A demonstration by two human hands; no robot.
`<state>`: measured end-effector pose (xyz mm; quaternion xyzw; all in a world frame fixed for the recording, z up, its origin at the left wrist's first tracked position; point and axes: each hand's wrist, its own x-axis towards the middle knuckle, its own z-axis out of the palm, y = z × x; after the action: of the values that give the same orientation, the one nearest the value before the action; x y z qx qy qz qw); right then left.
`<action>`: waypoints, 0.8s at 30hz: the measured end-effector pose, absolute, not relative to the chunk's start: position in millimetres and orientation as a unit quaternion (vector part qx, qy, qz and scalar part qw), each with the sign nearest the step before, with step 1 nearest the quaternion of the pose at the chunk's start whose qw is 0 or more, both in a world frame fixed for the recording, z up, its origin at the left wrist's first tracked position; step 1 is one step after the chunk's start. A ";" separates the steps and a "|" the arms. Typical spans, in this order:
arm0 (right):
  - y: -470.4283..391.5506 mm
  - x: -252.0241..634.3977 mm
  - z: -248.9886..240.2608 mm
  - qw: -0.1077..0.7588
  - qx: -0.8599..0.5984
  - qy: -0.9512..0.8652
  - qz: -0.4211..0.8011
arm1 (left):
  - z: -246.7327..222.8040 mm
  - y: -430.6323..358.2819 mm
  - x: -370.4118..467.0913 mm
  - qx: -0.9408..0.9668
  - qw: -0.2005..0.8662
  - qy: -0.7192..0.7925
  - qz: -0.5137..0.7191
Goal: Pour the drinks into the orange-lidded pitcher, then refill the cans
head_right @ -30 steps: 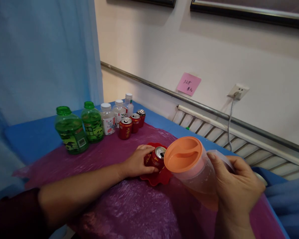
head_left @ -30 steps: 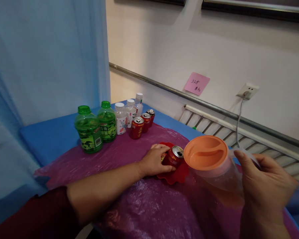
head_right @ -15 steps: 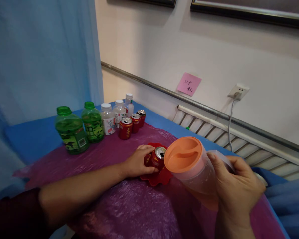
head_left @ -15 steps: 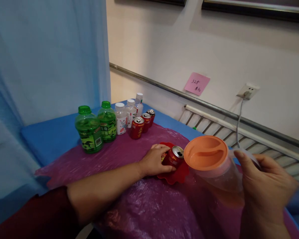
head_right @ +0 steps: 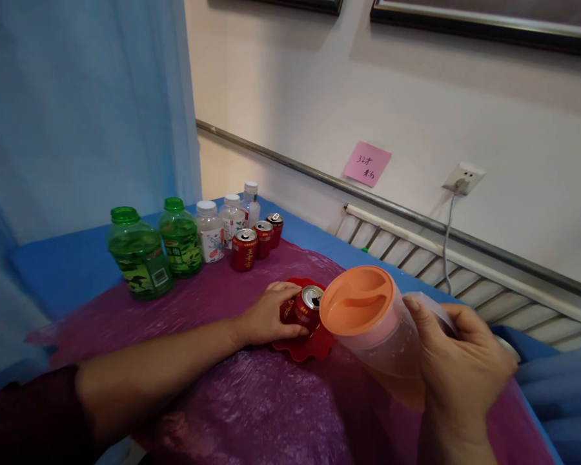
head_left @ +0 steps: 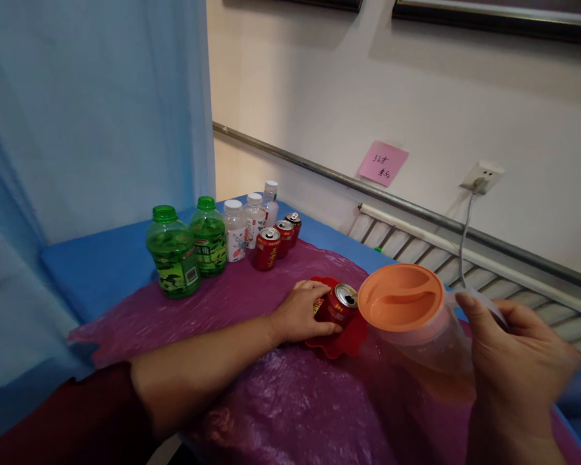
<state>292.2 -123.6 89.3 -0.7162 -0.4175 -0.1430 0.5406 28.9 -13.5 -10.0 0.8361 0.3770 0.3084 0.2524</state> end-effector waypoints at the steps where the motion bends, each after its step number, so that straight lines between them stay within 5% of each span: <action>1: -123.6 292.1 89.5 0.540 -0.716 -0.419 -0.144 | -10.0 -13.5 28.8 0.836 0.252 0.377 0.308; 24: -120.3 296.3 86.3 0.570 -0.703 -0.403 -0.136 | -10.4 -13.8 29.3 0.839 0.249 0.374 0.308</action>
<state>296.3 -120.3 86.3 -0.7030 -0.4033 -0.1363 0.5697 29.3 -13.8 -10.4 0.8385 0.3744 0.3078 0.2490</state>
